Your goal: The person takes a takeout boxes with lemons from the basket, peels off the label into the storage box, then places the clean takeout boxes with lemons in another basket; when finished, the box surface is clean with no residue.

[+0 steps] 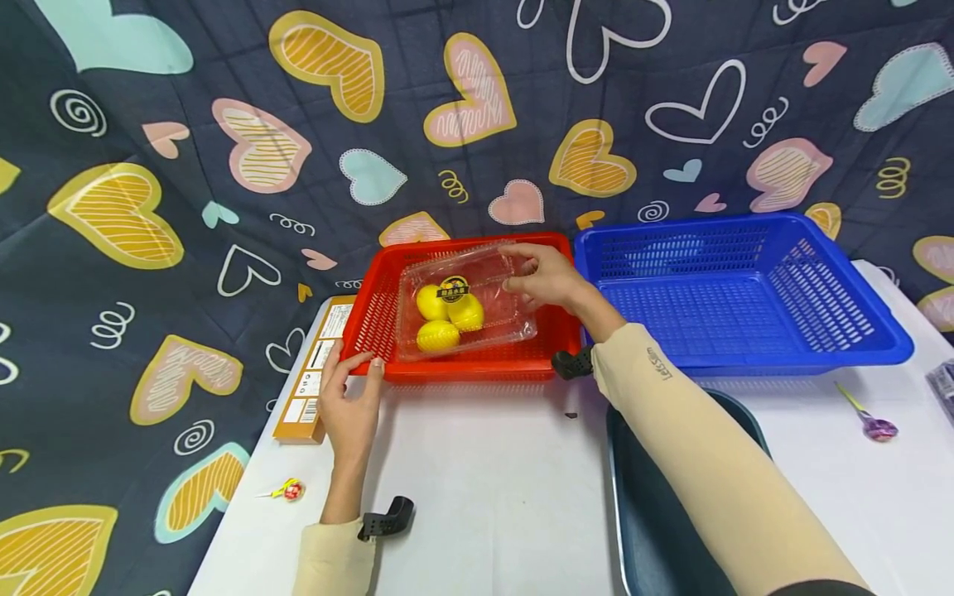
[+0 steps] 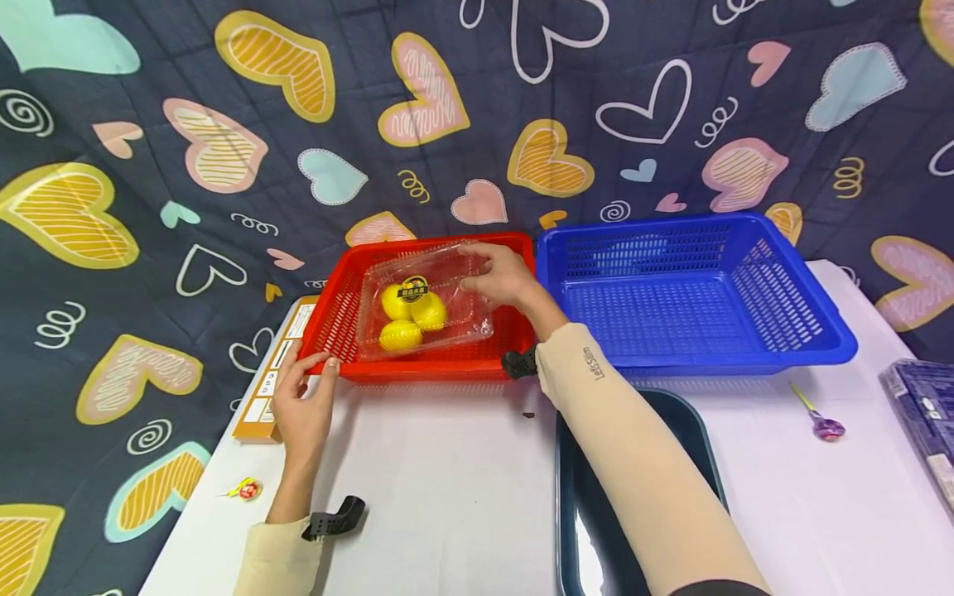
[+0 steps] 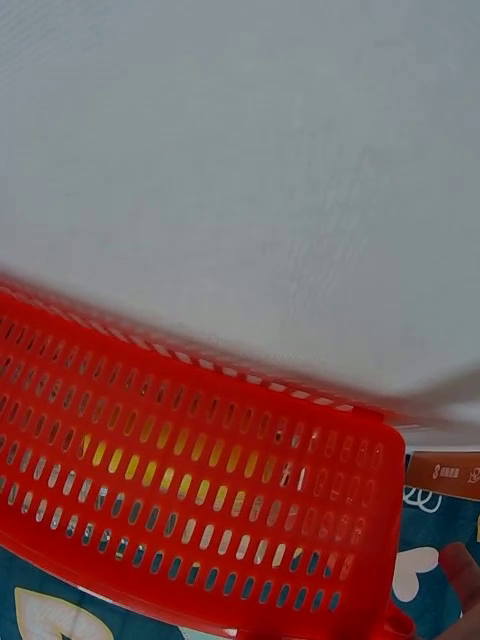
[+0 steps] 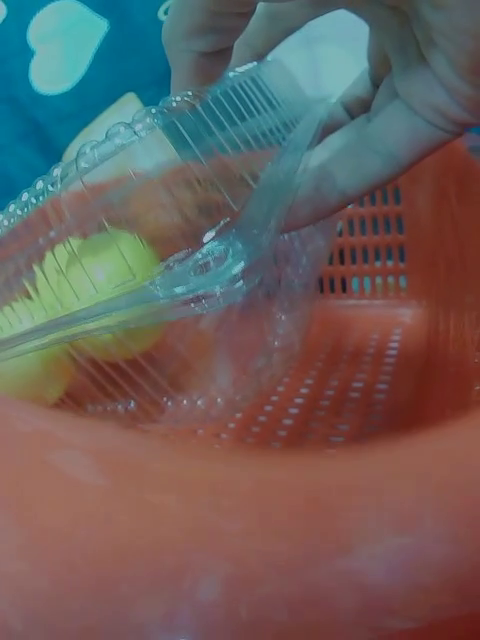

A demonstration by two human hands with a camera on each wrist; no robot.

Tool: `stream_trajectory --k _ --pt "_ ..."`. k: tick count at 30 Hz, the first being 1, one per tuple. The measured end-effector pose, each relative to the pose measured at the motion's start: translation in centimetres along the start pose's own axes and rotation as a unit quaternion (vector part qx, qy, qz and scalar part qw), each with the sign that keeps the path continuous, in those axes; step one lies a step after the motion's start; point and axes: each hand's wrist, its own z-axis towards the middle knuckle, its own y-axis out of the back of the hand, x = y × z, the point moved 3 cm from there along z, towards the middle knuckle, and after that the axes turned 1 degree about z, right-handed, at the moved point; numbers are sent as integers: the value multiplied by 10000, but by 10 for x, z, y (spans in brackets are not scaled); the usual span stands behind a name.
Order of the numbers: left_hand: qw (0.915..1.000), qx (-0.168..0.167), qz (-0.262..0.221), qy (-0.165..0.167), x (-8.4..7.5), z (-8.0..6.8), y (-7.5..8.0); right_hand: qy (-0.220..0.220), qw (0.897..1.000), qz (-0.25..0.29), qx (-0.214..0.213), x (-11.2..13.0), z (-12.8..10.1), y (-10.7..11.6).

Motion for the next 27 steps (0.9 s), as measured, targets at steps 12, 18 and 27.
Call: stream_trajectory --k 12,18,27 --pt "9991 -87 406 -68 -3 2 1 201 9988 -144 -427 2 -12 10" --pt "9967 -162 695 -379 -5 5 -1 400 9976 31 -572 2 -20 20" --pt "9979 -89 538 -337 -2 5 0 607 9943 -4 -876 14 -40 34"
